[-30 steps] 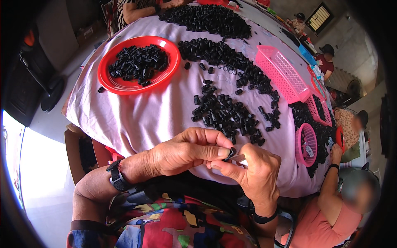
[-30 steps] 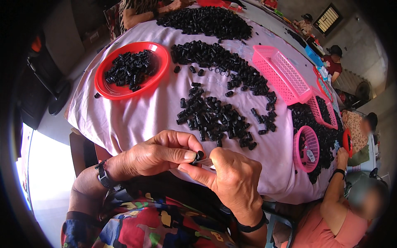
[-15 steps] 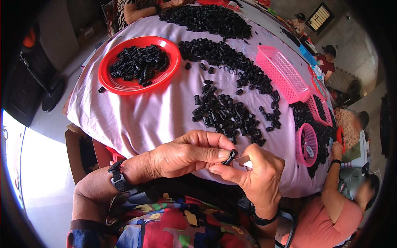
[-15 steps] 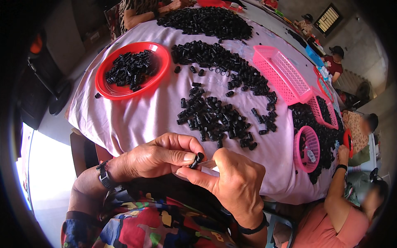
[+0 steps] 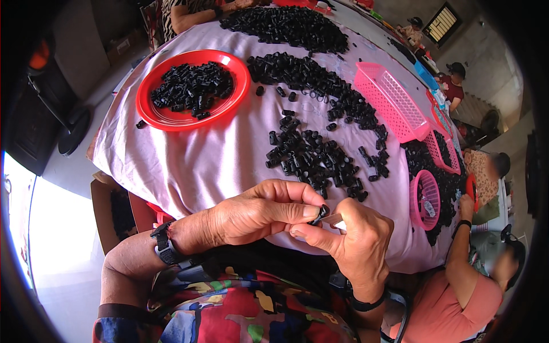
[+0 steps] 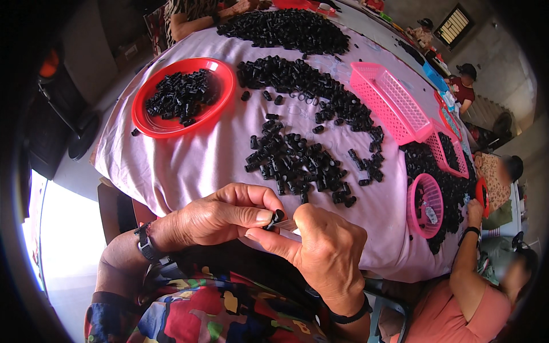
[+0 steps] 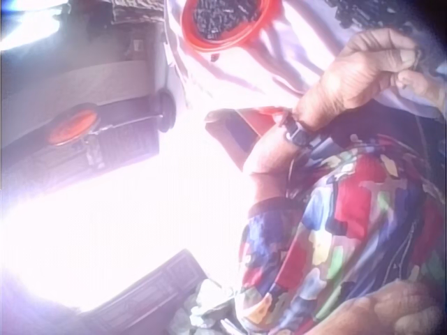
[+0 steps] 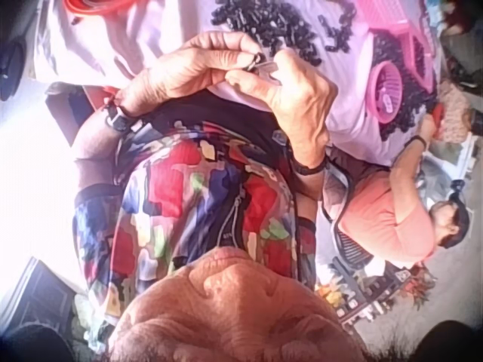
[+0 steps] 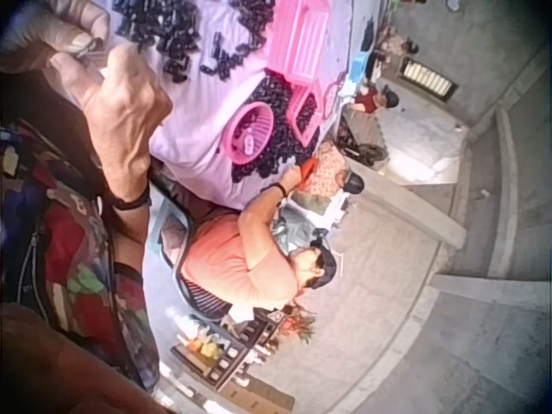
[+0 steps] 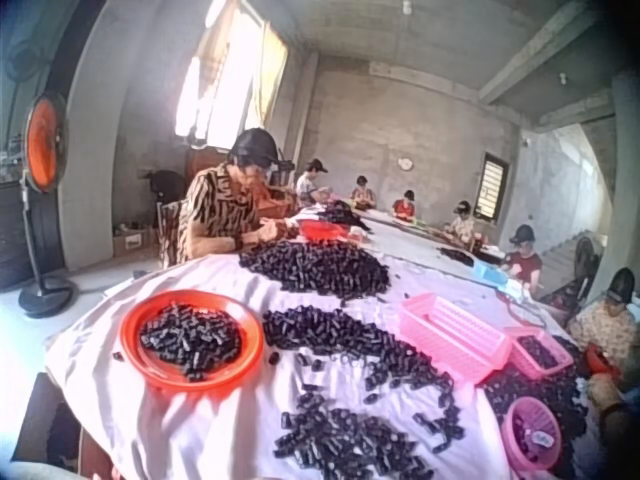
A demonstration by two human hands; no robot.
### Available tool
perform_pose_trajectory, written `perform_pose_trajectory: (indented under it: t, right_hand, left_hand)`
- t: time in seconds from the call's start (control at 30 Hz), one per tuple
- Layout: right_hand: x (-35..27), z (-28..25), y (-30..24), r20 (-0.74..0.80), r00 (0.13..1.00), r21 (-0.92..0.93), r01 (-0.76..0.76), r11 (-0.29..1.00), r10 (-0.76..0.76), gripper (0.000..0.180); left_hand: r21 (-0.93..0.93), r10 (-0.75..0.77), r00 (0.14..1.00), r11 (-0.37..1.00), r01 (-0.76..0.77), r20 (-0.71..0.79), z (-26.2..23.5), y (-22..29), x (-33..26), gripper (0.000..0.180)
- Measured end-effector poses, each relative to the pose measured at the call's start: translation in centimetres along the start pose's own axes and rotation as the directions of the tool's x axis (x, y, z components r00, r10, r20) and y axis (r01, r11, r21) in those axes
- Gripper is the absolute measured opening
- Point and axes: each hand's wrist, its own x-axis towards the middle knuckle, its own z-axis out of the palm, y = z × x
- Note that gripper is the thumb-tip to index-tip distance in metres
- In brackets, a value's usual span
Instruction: Assembling small black plastic toggles or cord locks at a group work table.
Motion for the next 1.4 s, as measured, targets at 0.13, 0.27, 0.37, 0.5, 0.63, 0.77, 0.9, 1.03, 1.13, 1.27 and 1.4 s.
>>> perform_pose_trajectory:
  t: [0.13,0.27,0.37,0.5,0.63,0.77,0.9,1.03,1.13,1.27,1.4]
  right_hand:
    - [0.0,0.1,0.0,0.001,1.0,-0.001,0.009,1.0,-0.009,0.055]
    - [-0.1,0.2,0.2,0.003,1.0,0.001,0.011,1.0,-0.011,0.054]
    - [-0.3,0.4,0.2,-0.003,0.999,-0.01,0.033,0.999,-0.033,0.052]
    - [0.2,-0.2,-0.5,-0.062,0.998,0.095,0.023,0.995,-0.017,0.045]
    - [0.1,0.0,-0.9,-0.107,0.994,0.229,-0.009,0.973,0.034,0.028]
    - [0.1,-0.1,-0.4,-0.166,0.985,0.238,0.094,0.967,-0.055,0.023]
    - [0.1,-0.3,-0.4,-0.099,0.995,0.331,0.021,0.943,0.013,0.024]
    - [0.1,-0.1,0.1,-0.066,0.997,0.39,0.057,0.919,-0.034,0.026]
    - [0.2,-0.4,-0.2,-0.051,0.998,0.438,-0.006,0.899,0.031,0.028]
    - [0.2,-0.6,-0.6,-0.061,0.997,0.43,-0.025,0.903,0.057,0.031]
    - [0.0,-0.6,-0.7,-0.045,0.997,0.407,-0.032,0.913,0.056,0.033]
  left_hand:
    - [0.003,0.006,1.0,1.0,-0.006,-0.002,0.1,0.0,0.0,0.021]
    - [0.012,0.011,1.0,1.0,-0.011,-0.005,0.0,-0.1,0.1,0.02]
    - [0.007,0.022,1.0,1.0,-0.022,0.001,0.1,0.0,0.1,0.018]
    - [0.007,0.061,0.998,0.998,-0.061,-0.008,0.6,0.1,0.0,0.017]
    - [-0.003,0.061,0.997,0.998,-0.061,-0.041,0.5,0.1,0.1,0.017]
    - [0.017,0.091,0.995,0.996,-0.09,-0.044,0.6,0.3,0.0,0.024]
    - [0.016,0.036,0.997,0.999,-0.035,-0.065,0.3,0.9,-0.3,0.032]
    - [0.06,-0.057,0.995,0.996,0.061,-0.08,0.1,0.9,-0.2,0.03]
    - [0.042,-0.056,0.997,0.997,0.058,-0.051,-0.2,0.9,-0.3,0.028]
    - [0.025,0.032,0.999,0.999,-0.031,-0.034,-0.1,0.7,-0.1,0.023]
    - [-0.048,0.057,0.998,0.997,-0.059,-0.039,-0.1,0.7,-0.2,0.028]
